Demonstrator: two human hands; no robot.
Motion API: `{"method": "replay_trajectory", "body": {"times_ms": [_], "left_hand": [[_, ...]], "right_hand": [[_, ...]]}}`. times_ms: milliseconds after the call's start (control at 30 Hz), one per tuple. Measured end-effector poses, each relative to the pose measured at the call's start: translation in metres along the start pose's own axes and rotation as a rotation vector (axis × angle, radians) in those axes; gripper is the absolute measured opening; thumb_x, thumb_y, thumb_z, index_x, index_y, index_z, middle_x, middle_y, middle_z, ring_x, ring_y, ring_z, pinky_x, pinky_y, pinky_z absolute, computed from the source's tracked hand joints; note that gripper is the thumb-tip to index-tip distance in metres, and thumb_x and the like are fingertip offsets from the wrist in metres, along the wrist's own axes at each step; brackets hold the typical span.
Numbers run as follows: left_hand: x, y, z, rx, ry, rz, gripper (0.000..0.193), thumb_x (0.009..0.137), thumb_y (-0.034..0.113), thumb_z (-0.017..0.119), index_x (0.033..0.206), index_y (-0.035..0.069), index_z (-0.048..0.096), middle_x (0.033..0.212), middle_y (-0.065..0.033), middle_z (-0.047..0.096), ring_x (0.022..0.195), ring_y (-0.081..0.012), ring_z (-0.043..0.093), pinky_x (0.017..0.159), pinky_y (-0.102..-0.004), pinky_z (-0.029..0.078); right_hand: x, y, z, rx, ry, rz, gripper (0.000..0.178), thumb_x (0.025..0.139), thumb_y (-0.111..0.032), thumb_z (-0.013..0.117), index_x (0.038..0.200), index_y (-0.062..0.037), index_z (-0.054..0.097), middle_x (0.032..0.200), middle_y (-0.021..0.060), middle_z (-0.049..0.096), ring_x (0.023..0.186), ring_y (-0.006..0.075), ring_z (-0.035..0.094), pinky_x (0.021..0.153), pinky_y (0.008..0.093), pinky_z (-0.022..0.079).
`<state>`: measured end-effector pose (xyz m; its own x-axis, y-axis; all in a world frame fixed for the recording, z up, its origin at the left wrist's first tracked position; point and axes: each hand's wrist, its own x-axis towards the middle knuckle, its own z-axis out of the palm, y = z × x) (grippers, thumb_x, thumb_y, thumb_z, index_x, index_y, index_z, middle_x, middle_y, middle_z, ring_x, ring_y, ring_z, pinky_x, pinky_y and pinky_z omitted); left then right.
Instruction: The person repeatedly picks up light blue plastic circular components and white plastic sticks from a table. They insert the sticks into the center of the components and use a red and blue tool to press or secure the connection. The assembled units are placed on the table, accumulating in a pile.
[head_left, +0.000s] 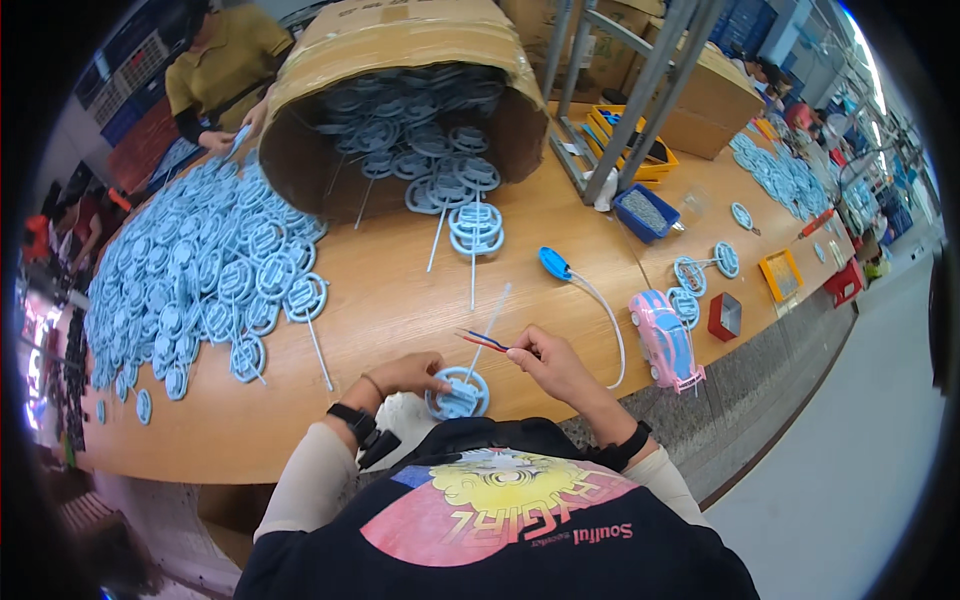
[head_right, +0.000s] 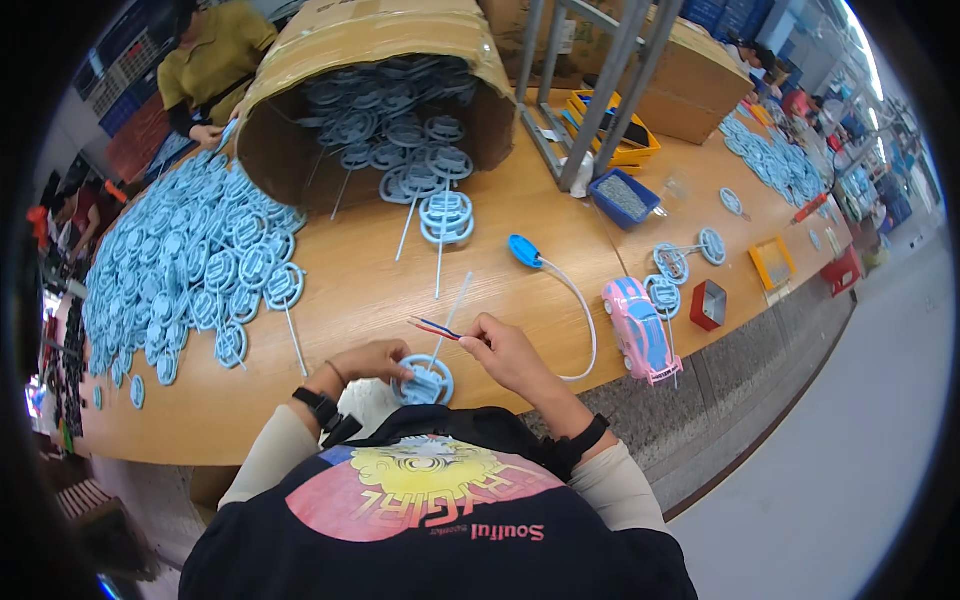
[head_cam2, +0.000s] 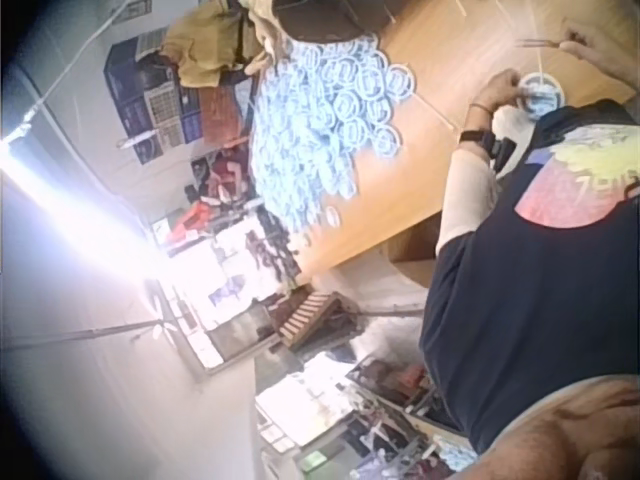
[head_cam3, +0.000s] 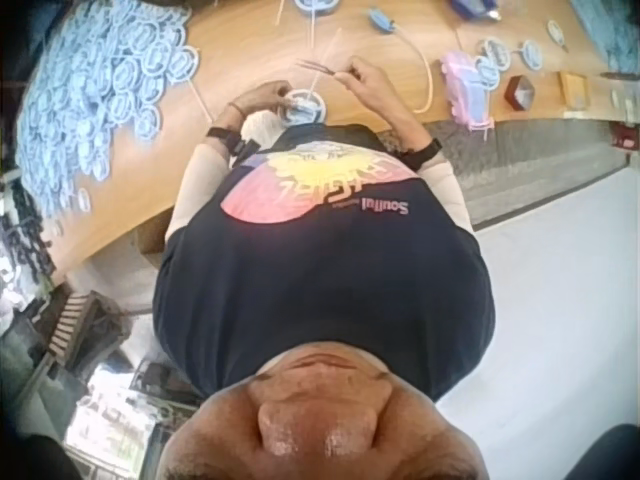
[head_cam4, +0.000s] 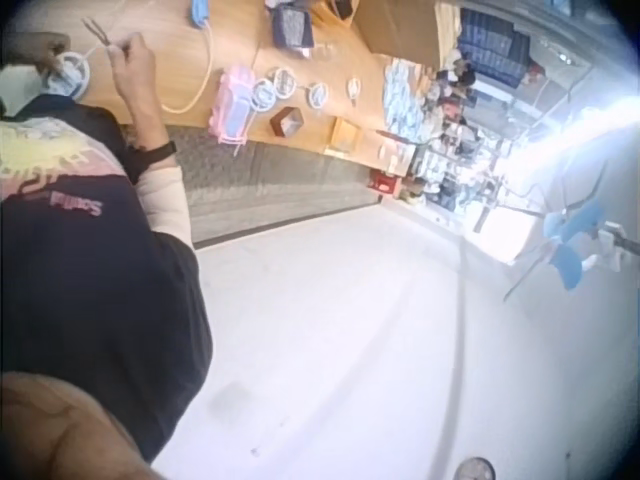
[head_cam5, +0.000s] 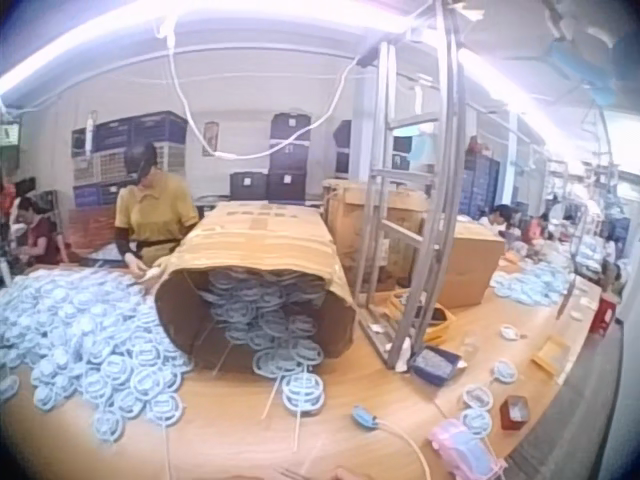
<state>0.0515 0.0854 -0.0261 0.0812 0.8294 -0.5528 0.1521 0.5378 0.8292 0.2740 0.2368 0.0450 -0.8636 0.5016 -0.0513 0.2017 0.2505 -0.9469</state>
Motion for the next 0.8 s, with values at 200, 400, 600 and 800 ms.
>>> {"method": "replay_trajectory", "body": {"times_ms": [200,400,600,800], "left_hand": [[-0.059,-0.04,0.013,-0.226,0.415,0.157,0.023,0.087,0.019,0.055,0.105,0.006,0.049,0.08,-0.0023,0.057,0.071,-0.0106,0.059,0.061,-0.0258,0.051],[-0.097,0.038,-0.006,-0.54,0.656,0.354,0.022,0.092,0.017,0.047,0.108,0.004,0.045,0.084,-0.0067,0.06,0.071,-0.0146,0.061,0.063,-0.0297,0.054],[-0.093,0.037,-0.008,-0.504,0.68,0.369,0.024,0.092,0.019,0.048,0.109,0.004,0.046,0.085,-0.0073,0.061,0.071,-0.0145,0.063,0.063,-0.0289,0.055],[-0.082,0.049,-0.007,-0.525,0.616,0.38,0.024,0.091,0.019,0.049,0.109,0.003,0.048,0.085,-0.007,0.061,0.07,-0.0143,0.063,0.063,-0.0287,0.055]], "right_hand": [[0.009,-0.022,0.023,-0.147,-0.152,-0.063,0.018,0.082,-0.02,0.059,0.08,-0.0035,0.052,0.061,0.01,0.053,0.056,0.0225,0.05,0.053,0.0332,0.039],[0.021,-0.044,0.041,-0.428,-0.131,-0.258,0.017,0.082,-0.02,0.058,0.081,-0.0043,0.052,0.066,0.0133,0.057,0.062,0.0319,0.056,0.055,0.0392,0.042],[0.025,-0.054,0.039,-0.437,-0.069,-0.319,0.015,0.082,-0.018,0.06,0.081,-0.004,0.053,0.066,0.0122,0.058,0.061,0.0297,0.057,0.054,0.0364,0.043],[0.027,-0.051,0.032,-0.447,-0.033,-0.319,0.015,0.082,-0.018,0.059,0.08,-0.0042,0.052,0.067,0.0126,0.058,0.062,0.031,0.057,0.054,0.038,0.042]]}}
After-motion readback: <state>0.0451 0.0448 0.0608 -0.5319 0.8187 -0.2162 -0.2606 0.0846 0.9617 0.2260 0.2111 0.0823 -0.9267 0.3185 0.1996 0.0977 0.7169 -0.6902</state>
